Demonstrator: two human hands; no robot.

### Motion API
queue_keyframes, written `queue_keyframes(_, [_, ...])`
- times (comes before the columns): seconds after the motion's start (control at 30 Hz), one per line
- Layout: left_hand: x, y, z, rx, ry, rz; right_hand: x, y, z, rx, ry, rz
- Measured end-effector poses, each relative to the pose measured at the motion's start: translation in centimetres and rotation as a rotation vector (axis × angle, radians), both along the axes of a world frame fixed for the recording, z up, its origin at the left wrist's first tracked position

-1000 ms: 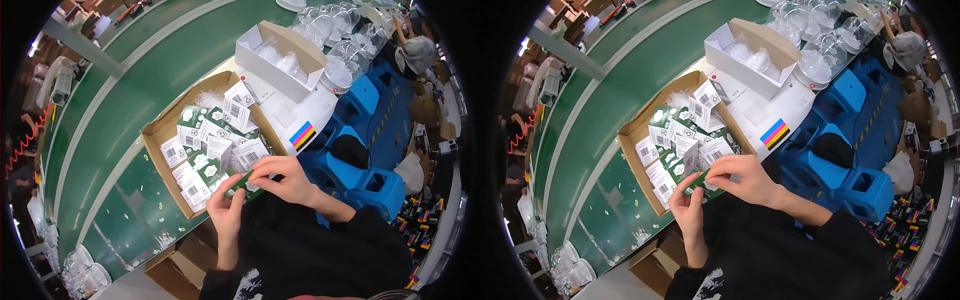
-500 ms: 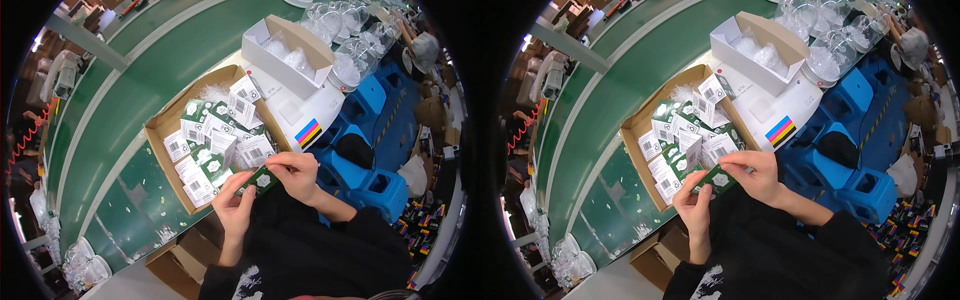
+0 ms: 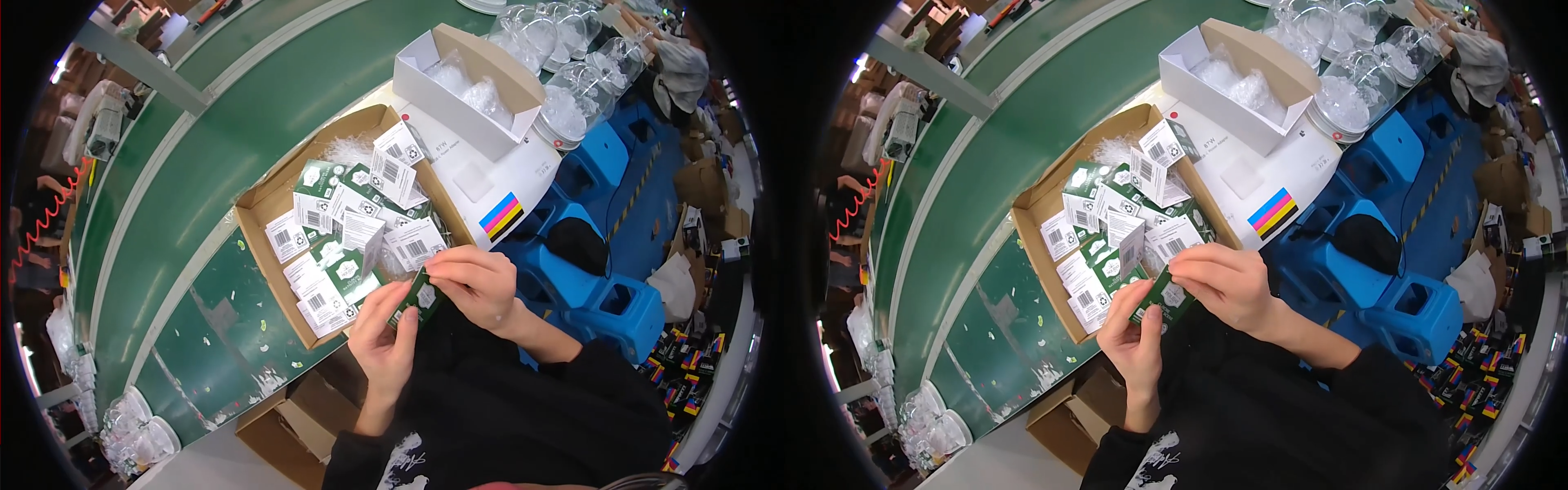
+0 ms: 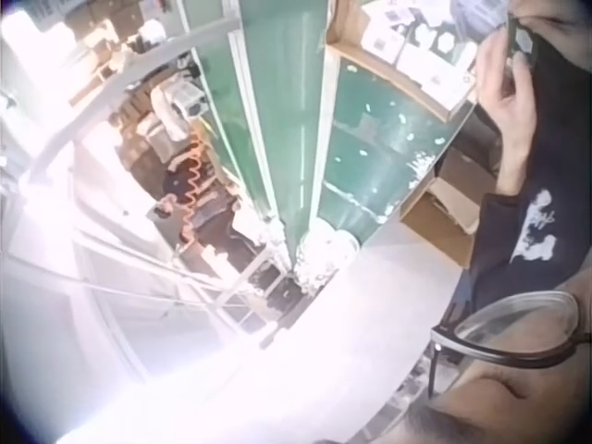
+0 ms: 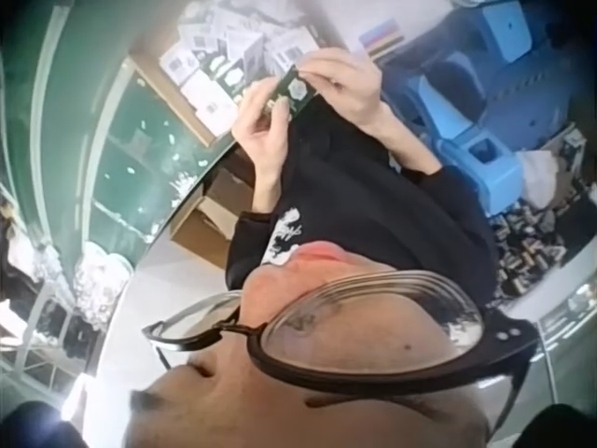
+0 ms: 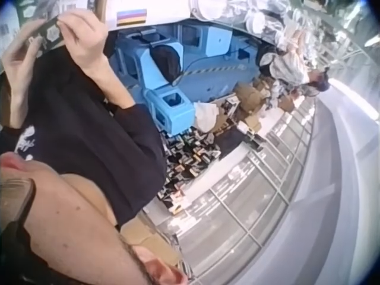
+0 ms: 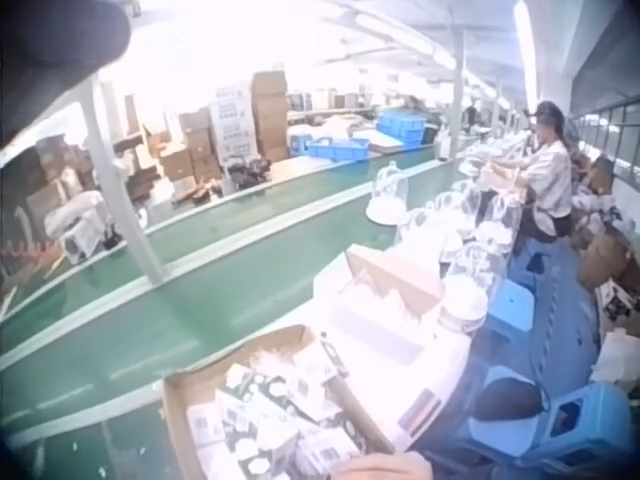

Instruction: Organizing and inspecting small component boxes on a lighting factory assembly line.

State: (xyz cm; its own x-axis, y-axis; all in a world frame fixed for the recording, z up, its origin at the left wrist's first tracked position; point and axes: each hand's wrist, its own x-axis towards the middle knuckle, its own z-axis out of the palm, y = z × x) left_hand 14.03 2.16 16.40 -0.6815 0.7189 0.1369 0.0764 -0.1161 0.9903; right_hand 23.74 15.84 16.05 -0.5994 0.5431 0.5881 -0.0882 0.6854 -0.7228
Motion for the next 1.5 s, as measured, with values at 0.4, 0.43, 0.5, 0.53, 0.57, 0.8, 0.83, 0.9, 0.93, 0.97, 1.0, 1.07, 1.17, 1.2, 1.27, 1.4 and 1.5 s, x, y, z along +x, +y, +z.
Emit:
queue_keyframes(0.4, [-0.2,-0.2,-0.6,0.029,0.005,-0.049,-0.4,-0.2,-0.7,-0.017,-0.013,-0.009])
queue_keyframes(0.43, [-0.3,-0.3,-0.8,0.08,-0.006,-0.088,-0.3,-0.2,-0.5,-0.013,-0.004,-0.004])
queue_keyframes(0.5, [-0.2,-0.1,-0.6,0.145,-0.005,-0.136,0.0,-0.2,-0.1,0.005,0.015,-0.006])
queue_keyframes(0.53, [0.1,0.2,-0.7,0.268,-0.355,-0.186,0.1,-0.1,-0.2,-0.008,0.017,0.017])
queue_keyframes(0.57, [0.2,0.4,-0.8,0.386,-0.706,-0.238,0.1,-0.1,-0.3,-0.019,0.018,0.039])
queue_keyframes(0.8, [0.3,-0.2,-3.5,-0.004,-0.521,-0.285,0.5,-0.3,-0.4,-0.127,0.012,0.192])
queue_keyframes(0.83, [0.4,-0.1,-3.6,-0.025,-0.498,-0.246,0.5,-0.2,-0.3,-0.17,-0.021,0.223])
queue_keyframes(0.9, [0.2,-0.1,-3.8,-0.037,-0.473,-0.233,0.5,-0.2,-0.5,-0.284,-0.038,0.289])
queue_keyframes(0.93, [0.0,-0.3,-4.3,-0.03,-0.476,-0.248,0.5,-0.3,-0.6,-0.298,-0.024,0.313])
queue_keyframes(0.97, [0.0,-0.7,-4.8,0.008,-0.51,-0.228,0.4,-0.5,-0.8,-0.304,-0.021,0.317])
queue_keyframes(1.0, [-0.2,-0.8,-5.4,0.044,-0.545,-0.207,0.3,-0.6,-1.0,-0.31,-0.018,0.322])
queue_keyframes(1.07, [-0.2,-0.9,-7.0,0.083,-0.739,-0.089,0.3,-0.9,-1.1,-0.336,-0.023,0.342])
queue_keyframes(1.17, [-1.7,-2.3,-7.8,-0.168,-0.143,-0.225,0.5,-0.6,-1.1,-0.327,-0.042,0.341])
queue_keyframes(1.2, [-2.3,-2.4,-7.6,-0.171,0.365,-0.308,0.5,-0.4,-1.2,-0.328,-0.07,0.346])
queue_keyframes(1.27, [-2.3,-1.8,-6.5,-0.263,0.184,-0.274,0.5,-0.4,-1.6,-0.33,-0.078,0.356])
queue_keyframes(1.4, [-2.1,-0.6,-3.1,-0.438,-0.207,-0.232,0.9,-0.2,-1.7,-0.267,-0.056,0.283])
queue_keyframes(1.5, [-3.2,-0.8,-4.0,-0.345,-0.286,-0.316,1.1,0.3,-1.3,-0.203,0.024,0.317])
